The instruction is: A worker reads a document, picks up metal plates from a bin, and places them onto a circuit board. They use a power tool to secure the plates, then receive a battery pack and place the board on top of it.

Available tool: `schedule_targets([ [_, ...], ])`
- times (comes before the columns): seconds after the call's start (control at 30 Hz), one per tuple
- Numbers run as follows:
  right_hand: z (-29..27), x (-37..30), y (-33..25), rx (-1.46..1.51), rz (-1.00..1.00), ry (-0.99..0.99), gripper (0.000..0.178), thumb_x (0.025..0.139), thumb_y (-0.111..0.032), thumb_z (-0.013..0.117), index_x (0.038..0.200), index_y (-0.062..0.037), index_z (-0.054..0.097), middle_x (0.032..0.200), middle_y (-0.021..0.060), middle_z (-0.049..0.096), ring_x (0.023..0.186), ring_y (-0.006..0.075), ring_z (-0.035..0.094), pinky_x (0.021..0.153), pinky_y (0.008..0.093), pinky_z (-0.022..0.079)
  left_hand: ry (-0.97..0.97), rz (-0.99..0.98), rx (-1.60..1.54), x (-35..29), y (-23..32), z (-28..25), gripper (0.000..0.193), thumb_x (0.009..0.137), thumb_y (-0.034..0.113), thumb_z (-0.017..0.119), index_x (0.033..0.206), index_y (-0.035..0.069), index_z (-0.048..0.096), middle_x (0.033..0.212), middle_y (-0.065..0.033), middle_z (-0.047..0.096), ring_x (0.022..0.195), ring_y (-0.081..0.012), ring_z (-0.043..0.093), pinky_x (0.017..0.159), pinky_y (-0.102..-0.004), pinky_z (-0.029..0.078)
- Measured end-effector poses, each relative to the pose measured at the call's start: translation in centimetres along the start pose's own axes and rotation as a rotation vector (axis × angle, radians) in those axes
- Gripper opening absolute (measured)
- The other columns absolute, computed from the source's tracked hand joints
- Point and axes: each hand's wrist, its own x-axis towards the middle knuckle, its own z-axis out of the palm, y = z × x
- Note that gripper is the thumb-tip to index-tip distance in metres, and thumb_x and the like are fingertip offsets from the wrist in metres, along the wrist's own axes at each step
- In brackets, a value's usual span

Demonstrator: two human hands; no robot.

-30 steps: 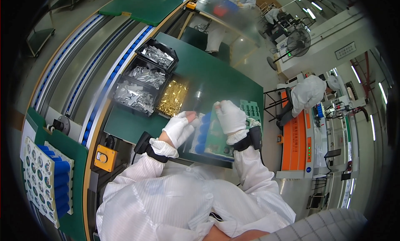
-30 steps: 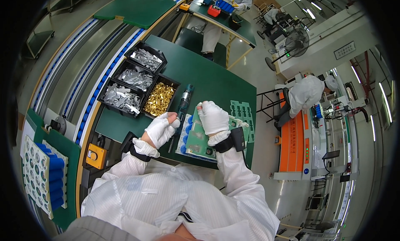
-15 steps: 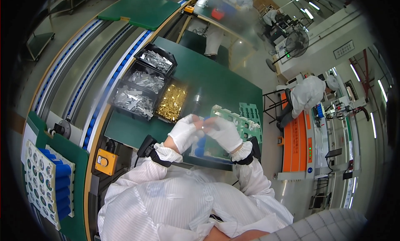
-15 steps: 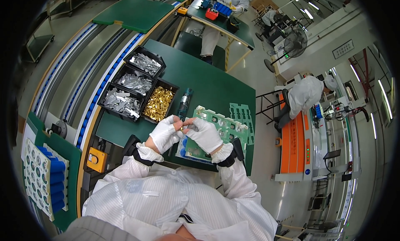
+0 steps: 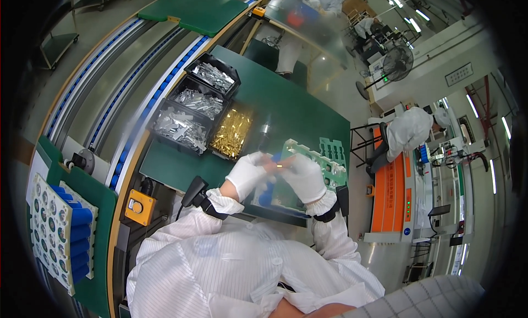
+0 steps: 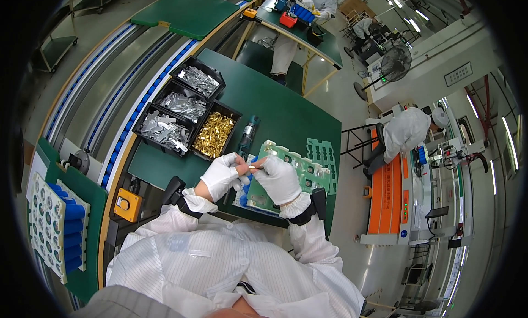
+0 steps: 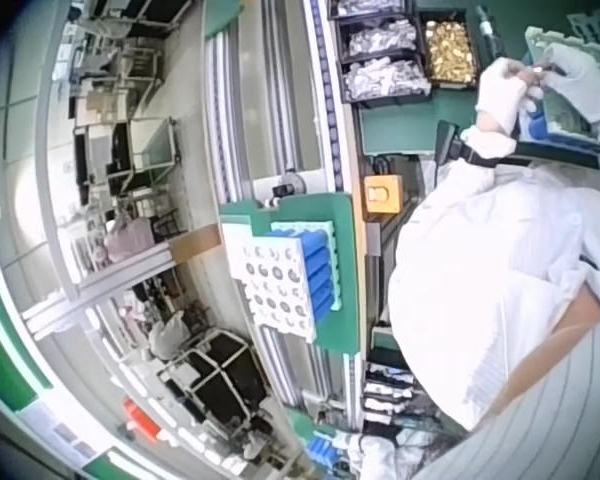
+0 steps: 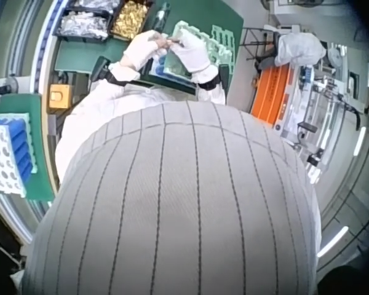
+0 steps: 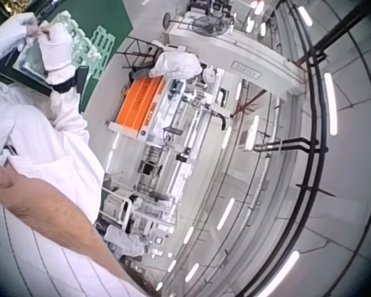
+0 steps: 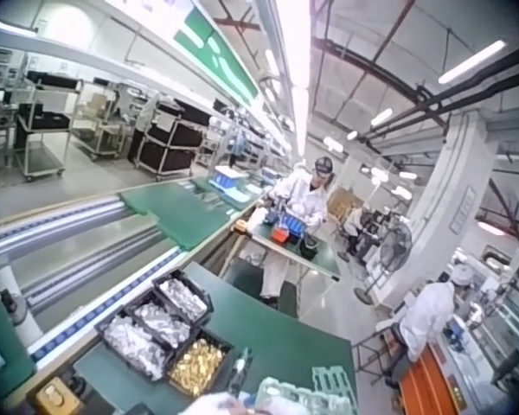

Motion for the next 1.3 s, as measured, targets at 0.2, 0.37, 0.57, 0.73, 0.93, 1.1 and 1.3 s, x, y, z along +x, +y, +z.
schedule_targets([
  [0.2,-0.3,0.0,-0.3,0.048,-0.018,0.036,0.013,0.076,-0.002,0.070,0.088,-0.0042,0.065,0.077,0.0079,0.066,0.066,0.0179,0.064,0.060,0.0279,0.050,-0.002,-0.068,0.094,-0.1,0.1,0.1,0.015,0.088,0.015,0.064,0.088,0.002,0.057,0.078,-0.0055,0.061,0.062,-0.0137,0.061,0.050,-0.0241,0.048],
  [0.37,-0.9,0.5,0.9,0.129,0.305,0.142,0.012,0.078,-0.001,0.067,0.090,-0.0031,0.065,0.077,0.0043,0.066,0.067,0.0103,0.062,0.061,0.0236,0.050,0.023,-0.001,0.027,0.6,-0.7,-0.7,0.020,0.087,0.017,0.064,0.098,0.001,0.059,0.082,-0.0072,0.064,0.062,-0.0134,0.061,0.048,-0.0242,0.047],
  [0.57,-1.0,0.3,2.7,0.093,0.235,0.098,0.010,0.079,-0.005,0.068,0.089,-0.0040,0.067,0.078,0.0056,0.067,0.069,0.0131,0.063,0.064,0.0260,0.050,0.164,0.023,-0.008,1.6,-1.0,-3.8,0.012,0.089,0.013,0.063,0.093,0.003,0.057,0.079,-0.0072,0.062,0.060,-0.0144,0.061,0.049,-0.0237,0.050],
  [0.73,-0.6,0.1,3.5,0.019,0.165,0.100,0.011,0.078,-0.009,0.069,0.089,-0.0054,0.067,0.080,0.0083,0.067,0.070,0.0185,0.064,0.065,0.0290,0.050,0.248,0.070,0.047,2.2,-1.4,-6.0,0.019,0.086,0.014,0.066,0.097,0.000,0.058,0.083,-0.0093,0.063,0.063,-0.0152,0.063,0.051,-0.0236,0.051],
  [0.93,-0.7,-0.2,2.9,-0.060,0.204,0.035,0.010,0.076,-0.007,0.068,0.086,-0.0068,0.067,0.080,0.0091,0.066,0.071,0.0211,0.064,0.065,0.0300,0.050,0.318,0.168,0.238,2.6,-1.0,-7.8,0.016,0.085,0.009,0.066,0.096,0.001,0.057,0.081,-0.0063,0.062,0.068,-0.0135,0.062,0.056,-0.0249,0.050],
  [1.1,-0.4,-0.2,3.8,-0.103,0.064,0.022,0.011,0.074,-0.008,0.070,0.085,-0.0074,0.067,0.081,0.0078,0.066,0.070,0.0231,0.064,0.063,0.0310,0.050,0.495,0.621,1.183,3.5,0.3,-8.8,0.027,0.078,0.007,0.069,0.102,0.005,0.058,0.093,-0.0125,0.062,0.080,-0.0286,0.063,0.071,-0.0366,0.050],
  [1.3,-0.1,0.1,2.9,-0.374,0.037,-0.003,0.013,0.077,-0.021,0.068,0.077,-0.0097,0.061,0.072,0.0078,0.060,0.065,0.0282,0.061,0.056,0.0389,0.048,0.472,0.136,1.778,6.7,2.0,-8.0,0.019,0.082,0.006,0.054,0.099,0.010,0.061,0.106,-0.0118,0.058,0.089,-0.0311,0.064,0.072,-0.0410,0.053],
])
